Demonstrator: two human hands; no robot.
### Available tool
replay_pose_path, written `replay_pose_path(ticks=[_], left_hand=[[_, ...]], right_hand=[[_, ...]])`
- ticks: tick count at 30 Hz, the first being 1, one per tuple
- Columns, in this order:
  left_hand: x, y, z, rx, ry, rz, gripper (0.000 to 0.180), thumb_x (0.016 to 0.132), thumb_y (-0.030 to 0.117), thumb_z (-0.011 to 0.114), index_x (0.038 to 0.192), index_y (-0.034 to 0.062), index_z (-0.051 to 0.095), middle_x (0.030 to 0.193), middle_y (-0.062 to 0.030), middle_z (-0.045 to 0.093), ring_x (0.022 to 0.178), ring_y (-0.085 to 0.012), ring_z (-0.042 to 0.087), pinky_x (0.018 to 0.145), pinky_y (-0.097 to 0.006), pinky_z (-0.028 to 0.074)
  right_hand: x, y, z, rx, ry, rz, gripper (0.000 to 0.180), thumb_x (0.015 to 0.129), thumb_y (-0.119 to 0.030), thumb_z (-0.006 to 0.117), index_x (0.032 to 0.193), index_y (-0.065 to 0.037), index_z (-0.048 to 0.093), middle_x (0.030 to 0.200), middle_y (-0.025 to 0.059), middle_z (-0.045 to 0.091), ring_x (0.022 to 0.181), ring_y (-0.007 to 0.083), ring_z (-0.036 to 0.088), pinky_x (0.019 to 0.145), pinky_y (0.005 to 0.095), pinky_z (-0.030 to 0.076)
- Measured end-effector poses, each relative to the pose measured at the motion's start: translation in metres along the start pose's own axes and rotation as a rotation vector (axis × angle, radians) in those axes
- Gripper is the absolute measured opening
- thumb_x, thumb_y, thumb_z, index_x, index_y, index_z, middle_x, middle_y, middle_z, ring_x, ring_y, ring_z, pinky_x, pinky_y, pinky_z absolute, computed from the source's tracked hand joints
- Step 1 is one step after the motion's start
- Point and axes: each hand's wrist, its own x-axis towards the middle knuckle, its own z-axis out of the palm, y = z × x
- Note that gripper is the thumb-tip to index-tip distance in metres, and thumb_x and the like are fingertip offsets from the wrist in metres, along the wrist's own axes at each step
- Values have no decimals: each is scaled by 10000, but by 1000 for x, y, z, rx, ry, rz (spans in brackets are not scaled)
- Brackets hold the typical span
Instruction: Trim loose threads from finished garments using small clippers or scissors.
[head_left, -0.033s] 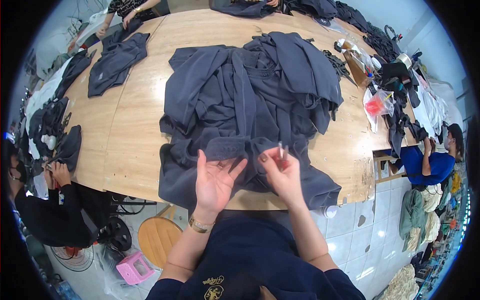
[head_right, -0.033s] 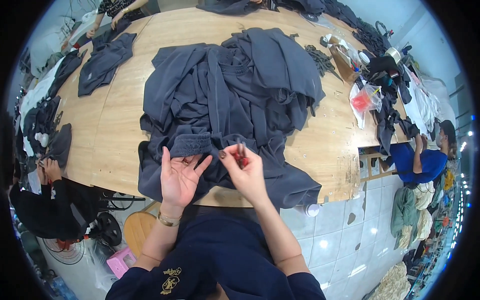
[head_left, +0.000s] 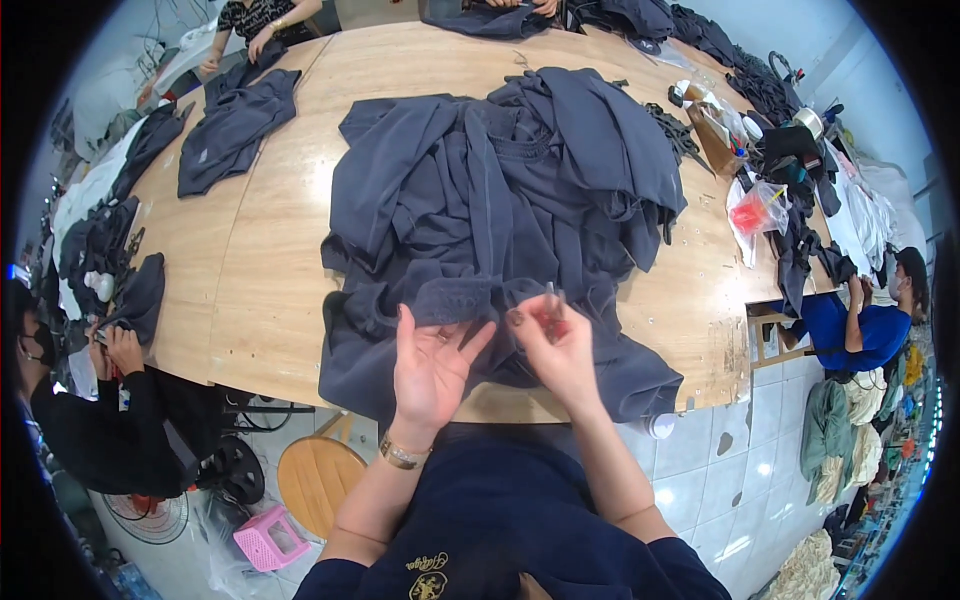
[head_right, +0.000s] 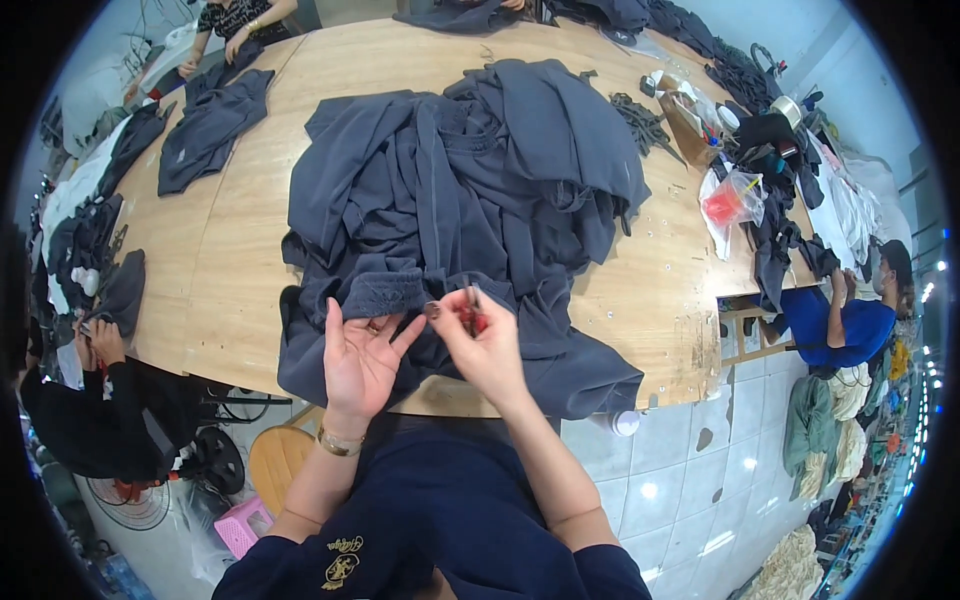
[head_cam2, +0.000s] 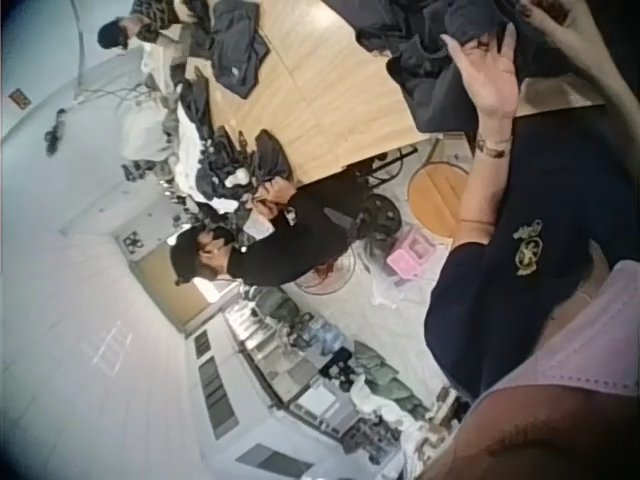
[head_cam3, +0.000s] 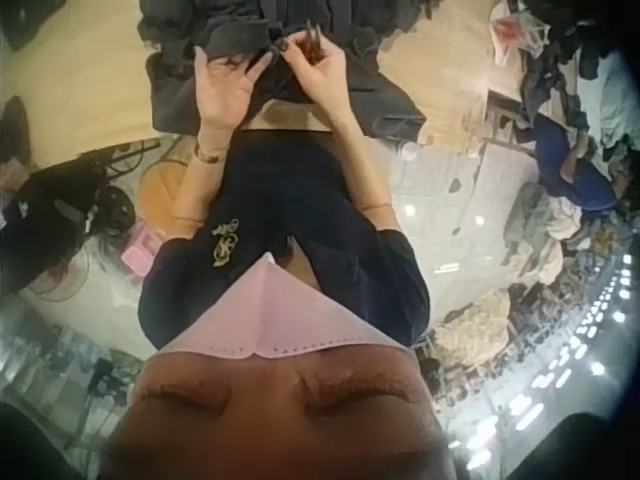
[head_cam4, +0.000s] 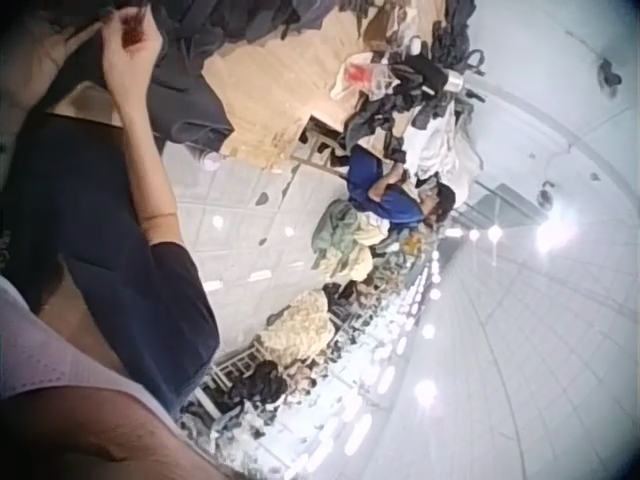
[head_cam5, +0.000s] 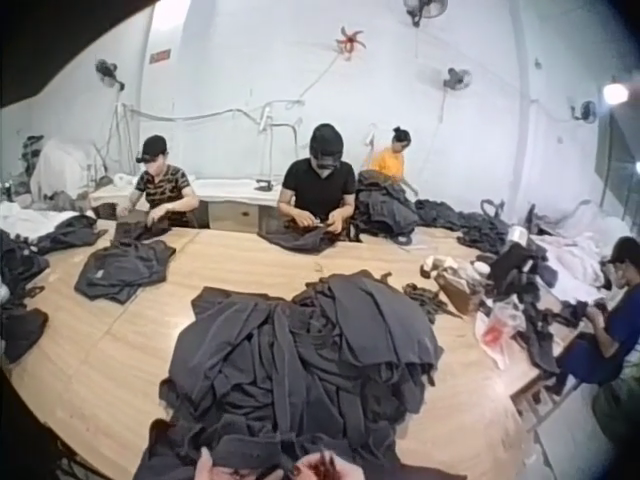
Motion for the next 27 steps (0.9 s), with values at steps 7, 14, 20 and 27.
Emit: replay_pose_path(ticks=[7,14,20,27], left_hand=[[-4,-14,-5,308,-21,115,411,978,334,346,1016,-3,577,1101,-127,579,1065,-197,521,933,-395,412],[2,-2,7,167,-3,102,331,974,280,378,1071,10,544,1097,-89,577,1052,-185,528,926,-422,442],[6,2,8,151,13,122,347,982,302,340,1104,40,533,1072,-84,586,1047,-186,540,928,-416,448],[-2,-8,5,313,-36,284,393,992,288,309,1095,-18,532,1098,-118,578,1032,-187,545,912,-358,435]], right_hand=[[13,7,30,1,-81,-41,217,845,-150,634,704,-15,540,551,-44,470,465,8,364,401,193,271],[2,-20,2,547,-229,283,167,860,-121,596,737,-20,543,556,-2,468,407,24,340,376,183,230],[3,-26,1,332,-294,116,168,855,-128,598,743,-10,555,578,-14,481,439,17,350,398,201,259],[14,-3,28,-239,-141,-136,185,825,-136,662,723,-17,565,582,-72,476,529,6,387,455,184,286]])
